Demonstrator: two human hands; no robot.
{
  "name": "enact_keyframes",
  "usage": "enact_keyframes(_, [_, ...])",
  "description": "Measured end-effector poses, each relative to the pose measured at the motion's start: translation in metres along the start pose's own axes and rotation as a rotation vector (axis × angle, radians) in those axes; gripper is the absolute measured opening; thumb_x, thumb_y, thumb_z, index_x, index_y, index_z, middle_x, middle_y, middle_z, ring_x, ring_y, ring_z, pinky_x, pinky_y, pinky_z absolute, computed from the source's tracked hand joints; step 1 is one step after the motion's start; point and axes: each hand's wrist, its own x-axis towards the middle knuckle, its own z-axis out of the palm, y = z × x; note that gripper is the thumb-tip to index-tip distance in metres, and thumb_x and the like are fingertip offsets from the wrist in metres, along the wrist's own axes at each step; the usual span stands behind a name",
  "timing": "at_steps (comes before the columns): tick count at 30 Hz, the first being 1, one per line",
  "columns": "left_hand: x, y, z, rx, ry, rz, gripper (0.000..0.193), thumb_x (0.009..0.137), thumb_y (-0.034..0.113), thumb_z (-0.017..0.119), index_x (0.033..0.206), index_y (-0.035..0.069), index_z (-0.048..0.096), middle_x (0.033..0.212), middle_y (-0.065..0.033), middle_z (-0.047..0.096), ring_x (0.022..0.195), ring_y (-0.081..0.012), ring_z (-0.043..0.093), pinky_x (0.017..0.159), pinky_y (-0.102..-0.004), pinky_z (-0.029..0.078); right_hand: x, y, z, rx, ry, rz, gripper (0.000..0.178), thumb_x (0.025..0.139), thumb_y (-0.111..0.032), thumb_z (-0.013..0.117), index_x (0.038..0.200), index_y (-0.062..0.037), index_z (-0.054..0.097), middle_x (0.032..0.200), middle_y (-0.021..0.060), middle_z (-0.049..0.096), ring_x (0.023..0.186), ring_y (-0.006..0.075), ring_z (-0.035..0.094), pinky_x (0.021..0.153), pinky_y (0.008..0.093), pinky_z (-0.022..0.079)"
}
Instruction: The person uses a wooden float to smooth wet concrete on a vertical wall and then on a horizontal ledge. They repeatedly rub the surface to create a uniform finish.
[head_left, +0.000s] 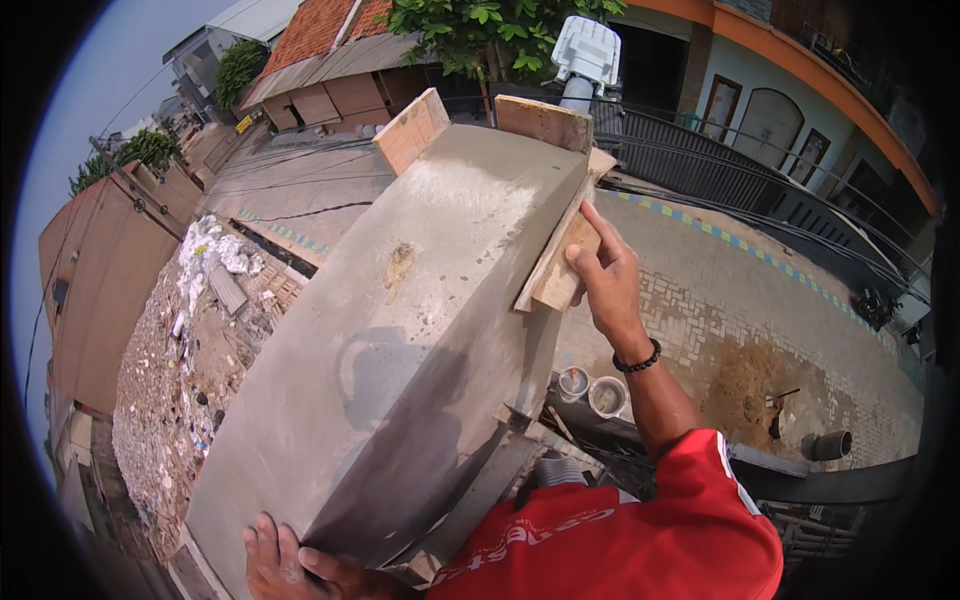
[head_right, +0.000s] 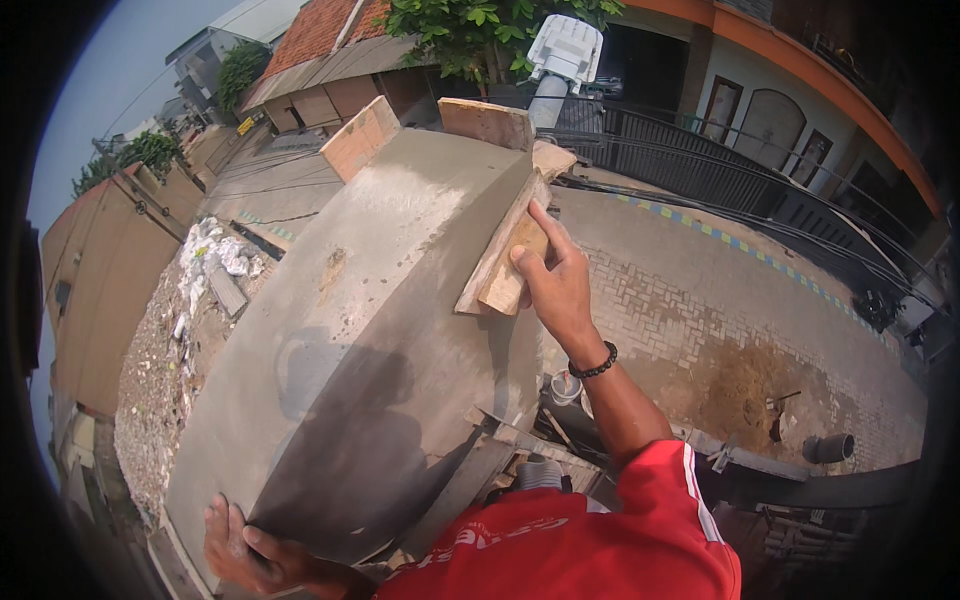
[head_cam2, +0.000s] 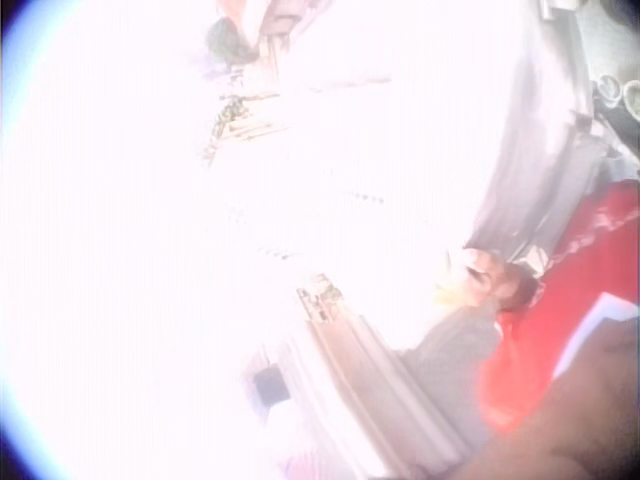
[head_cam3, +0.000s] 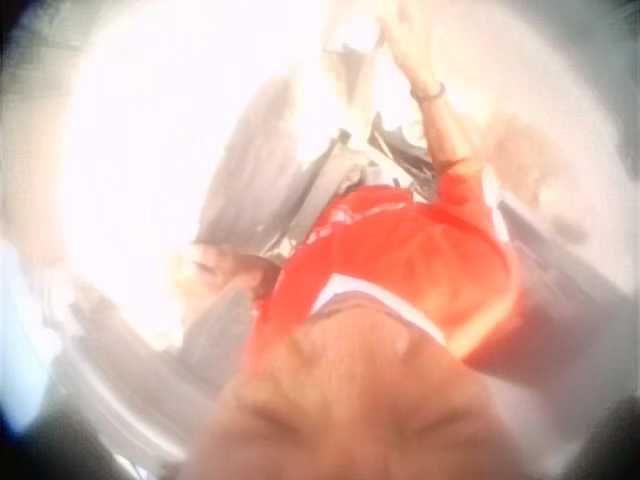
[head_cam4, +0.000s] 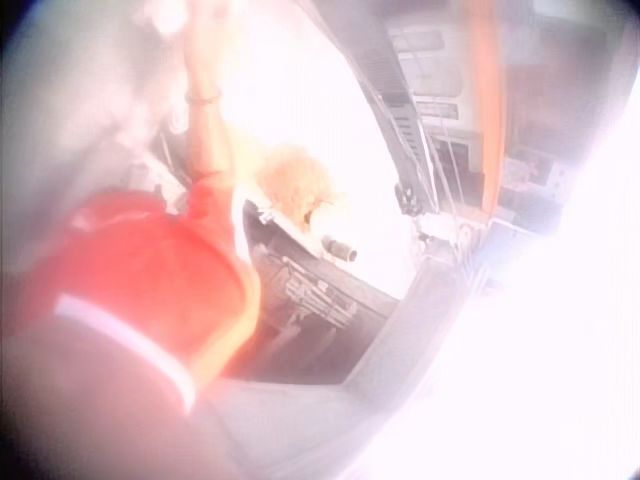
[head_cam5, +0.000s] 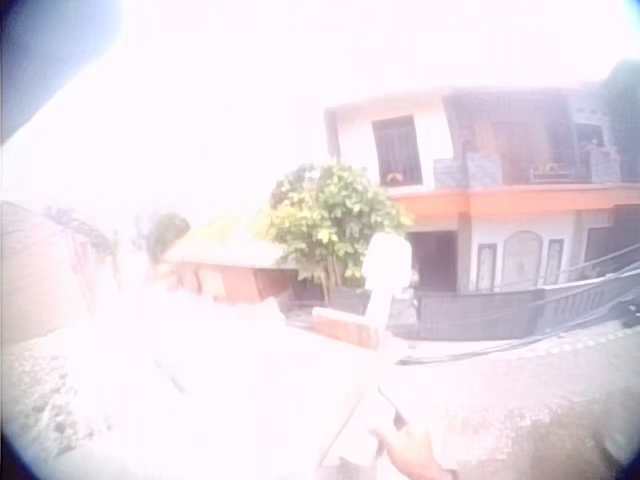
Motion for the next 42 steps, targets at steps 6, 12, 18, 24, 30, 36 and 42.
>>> enact_keyframes(6, [-0.097,-0.089,0.008,0.334,-0.05,0.09,0.033,0.102,0.031,0.053,0.12,0.008,0.07,0.122,-0.0164,0.067,0.112,-0.0342,0.064,0.097,-0.0626,0.045,-0.106,0.03,0.02,-0.297,-0.454,-0.241,0.061,0.086,-0.015,0.065,0.144,-0.0011,0.052,0.14,0.0261,0.057,0.136,0.0339,0.053,0.112,0.0387,0.039])
enact_keyframes(12, [-0.111,-0.128,0.012,0.486,-0.15,0.164,0.033,0.103,0.026,0.048,0.126,0.012,0.068,0.127,-0.0131,0.066,0.117,-0.0355,0.062,0.098,-0.0665,0.041,-0.013,0.041,-0.002,0.082,-0.014,-0.041,0.06,0.085,-0.014,0.062,0.144,-0.0021,0.052,0.134,0.0272,0.06,0.124,0.0324,0.06,0.106,0.0375,0.044])
enact_keyframes(18, [-0.091,-0.121,0.01,0.312,-0.137,0.134,0.034,0.101,0.024,0.051,0.128,0.009,0.066,0.128,-0.0157,0.065,0.117,-0.0381,0.061,0.099,-0.0617,0.043,-0.118,0.053,0.038,-0.177,-0.32,-0.232,0.063,0.086,-0.015,0.062,0.146,-0.0023,0.048,0.132,0.0271,0.061,0.118,0.0384,0.062,0.104,0.0384,0.045])
enact_keyframes(24, [0.012,-0.005,0.0,-0.067,-0.017,0.0,0.033,0.103,0.018,0.05,0.101,-0.007,0.071,0.103,-0.0169,0.073,0.097,-0.0333,0.066,0.095,-0.0434,0.045,-0.045,0.053,0.002,0.097,0.051,-0.053,0.059,0.085,-0.015,0.06,0.142,-0.0005,0.054,0.123,0.0283,0.065,0.105,0.0291,0.069,0.095,0.0374,0.051])
enact_keyframes(30, [0.016,0.0,0.005,-0.102,-0.014,-0.004,0.032,0.102,0.018,0.051,0.1,-0.008,0.071,0.103,-0.0175,0.073,0.095,-0.0324,0.065,0.092,-0.0432,0.046,-0.135,0.035,0.065,-0.106,-0.279,-0.228,0.063,0.087,-0.015,0.063,0.147,-0.0017,0.049,0.13,0.0285,0.061,0.111,0.0388,0.066,0.099,0.0393,0.049])
enact_keyframes(36, [0.009,-0.007,0.0,-0.084,-0.038,0.016,0.027,0.1,0.014,0.049,0.099,-0.002,0.069,0.106,-0.0182,0.074,0.1,-0.0356,0.065,0.097,-0.0458,0.042,-0.059,0.004,0.024,0.083,-0.085,-0.181,0.064,0.085,-0.014,0.064,0.146,-0.0002,0.049,0.132,0.0278,0.061,0.115,0.0436,0.064,0.099,0.0411,0.05])
enact_keyframes(42, [0.016,0.001,0.003,-0.08,-0.045,0.03,0.027,0.1,0.015,0.05,0.099,-0.004,0.07,0.104,-0.0169,0.074,0.098,-0.0347,0.065,0.096,-0.0461,0.042,-0.097,-0.005,0.058,-0.171,-0.227,-0.319,0.064,0.082,-0.009,0.065,0.144,0.0002,0.051,0.127,0.0291,0.063,0.12,0.0411,0.062,0.102,0.0427,0.048])
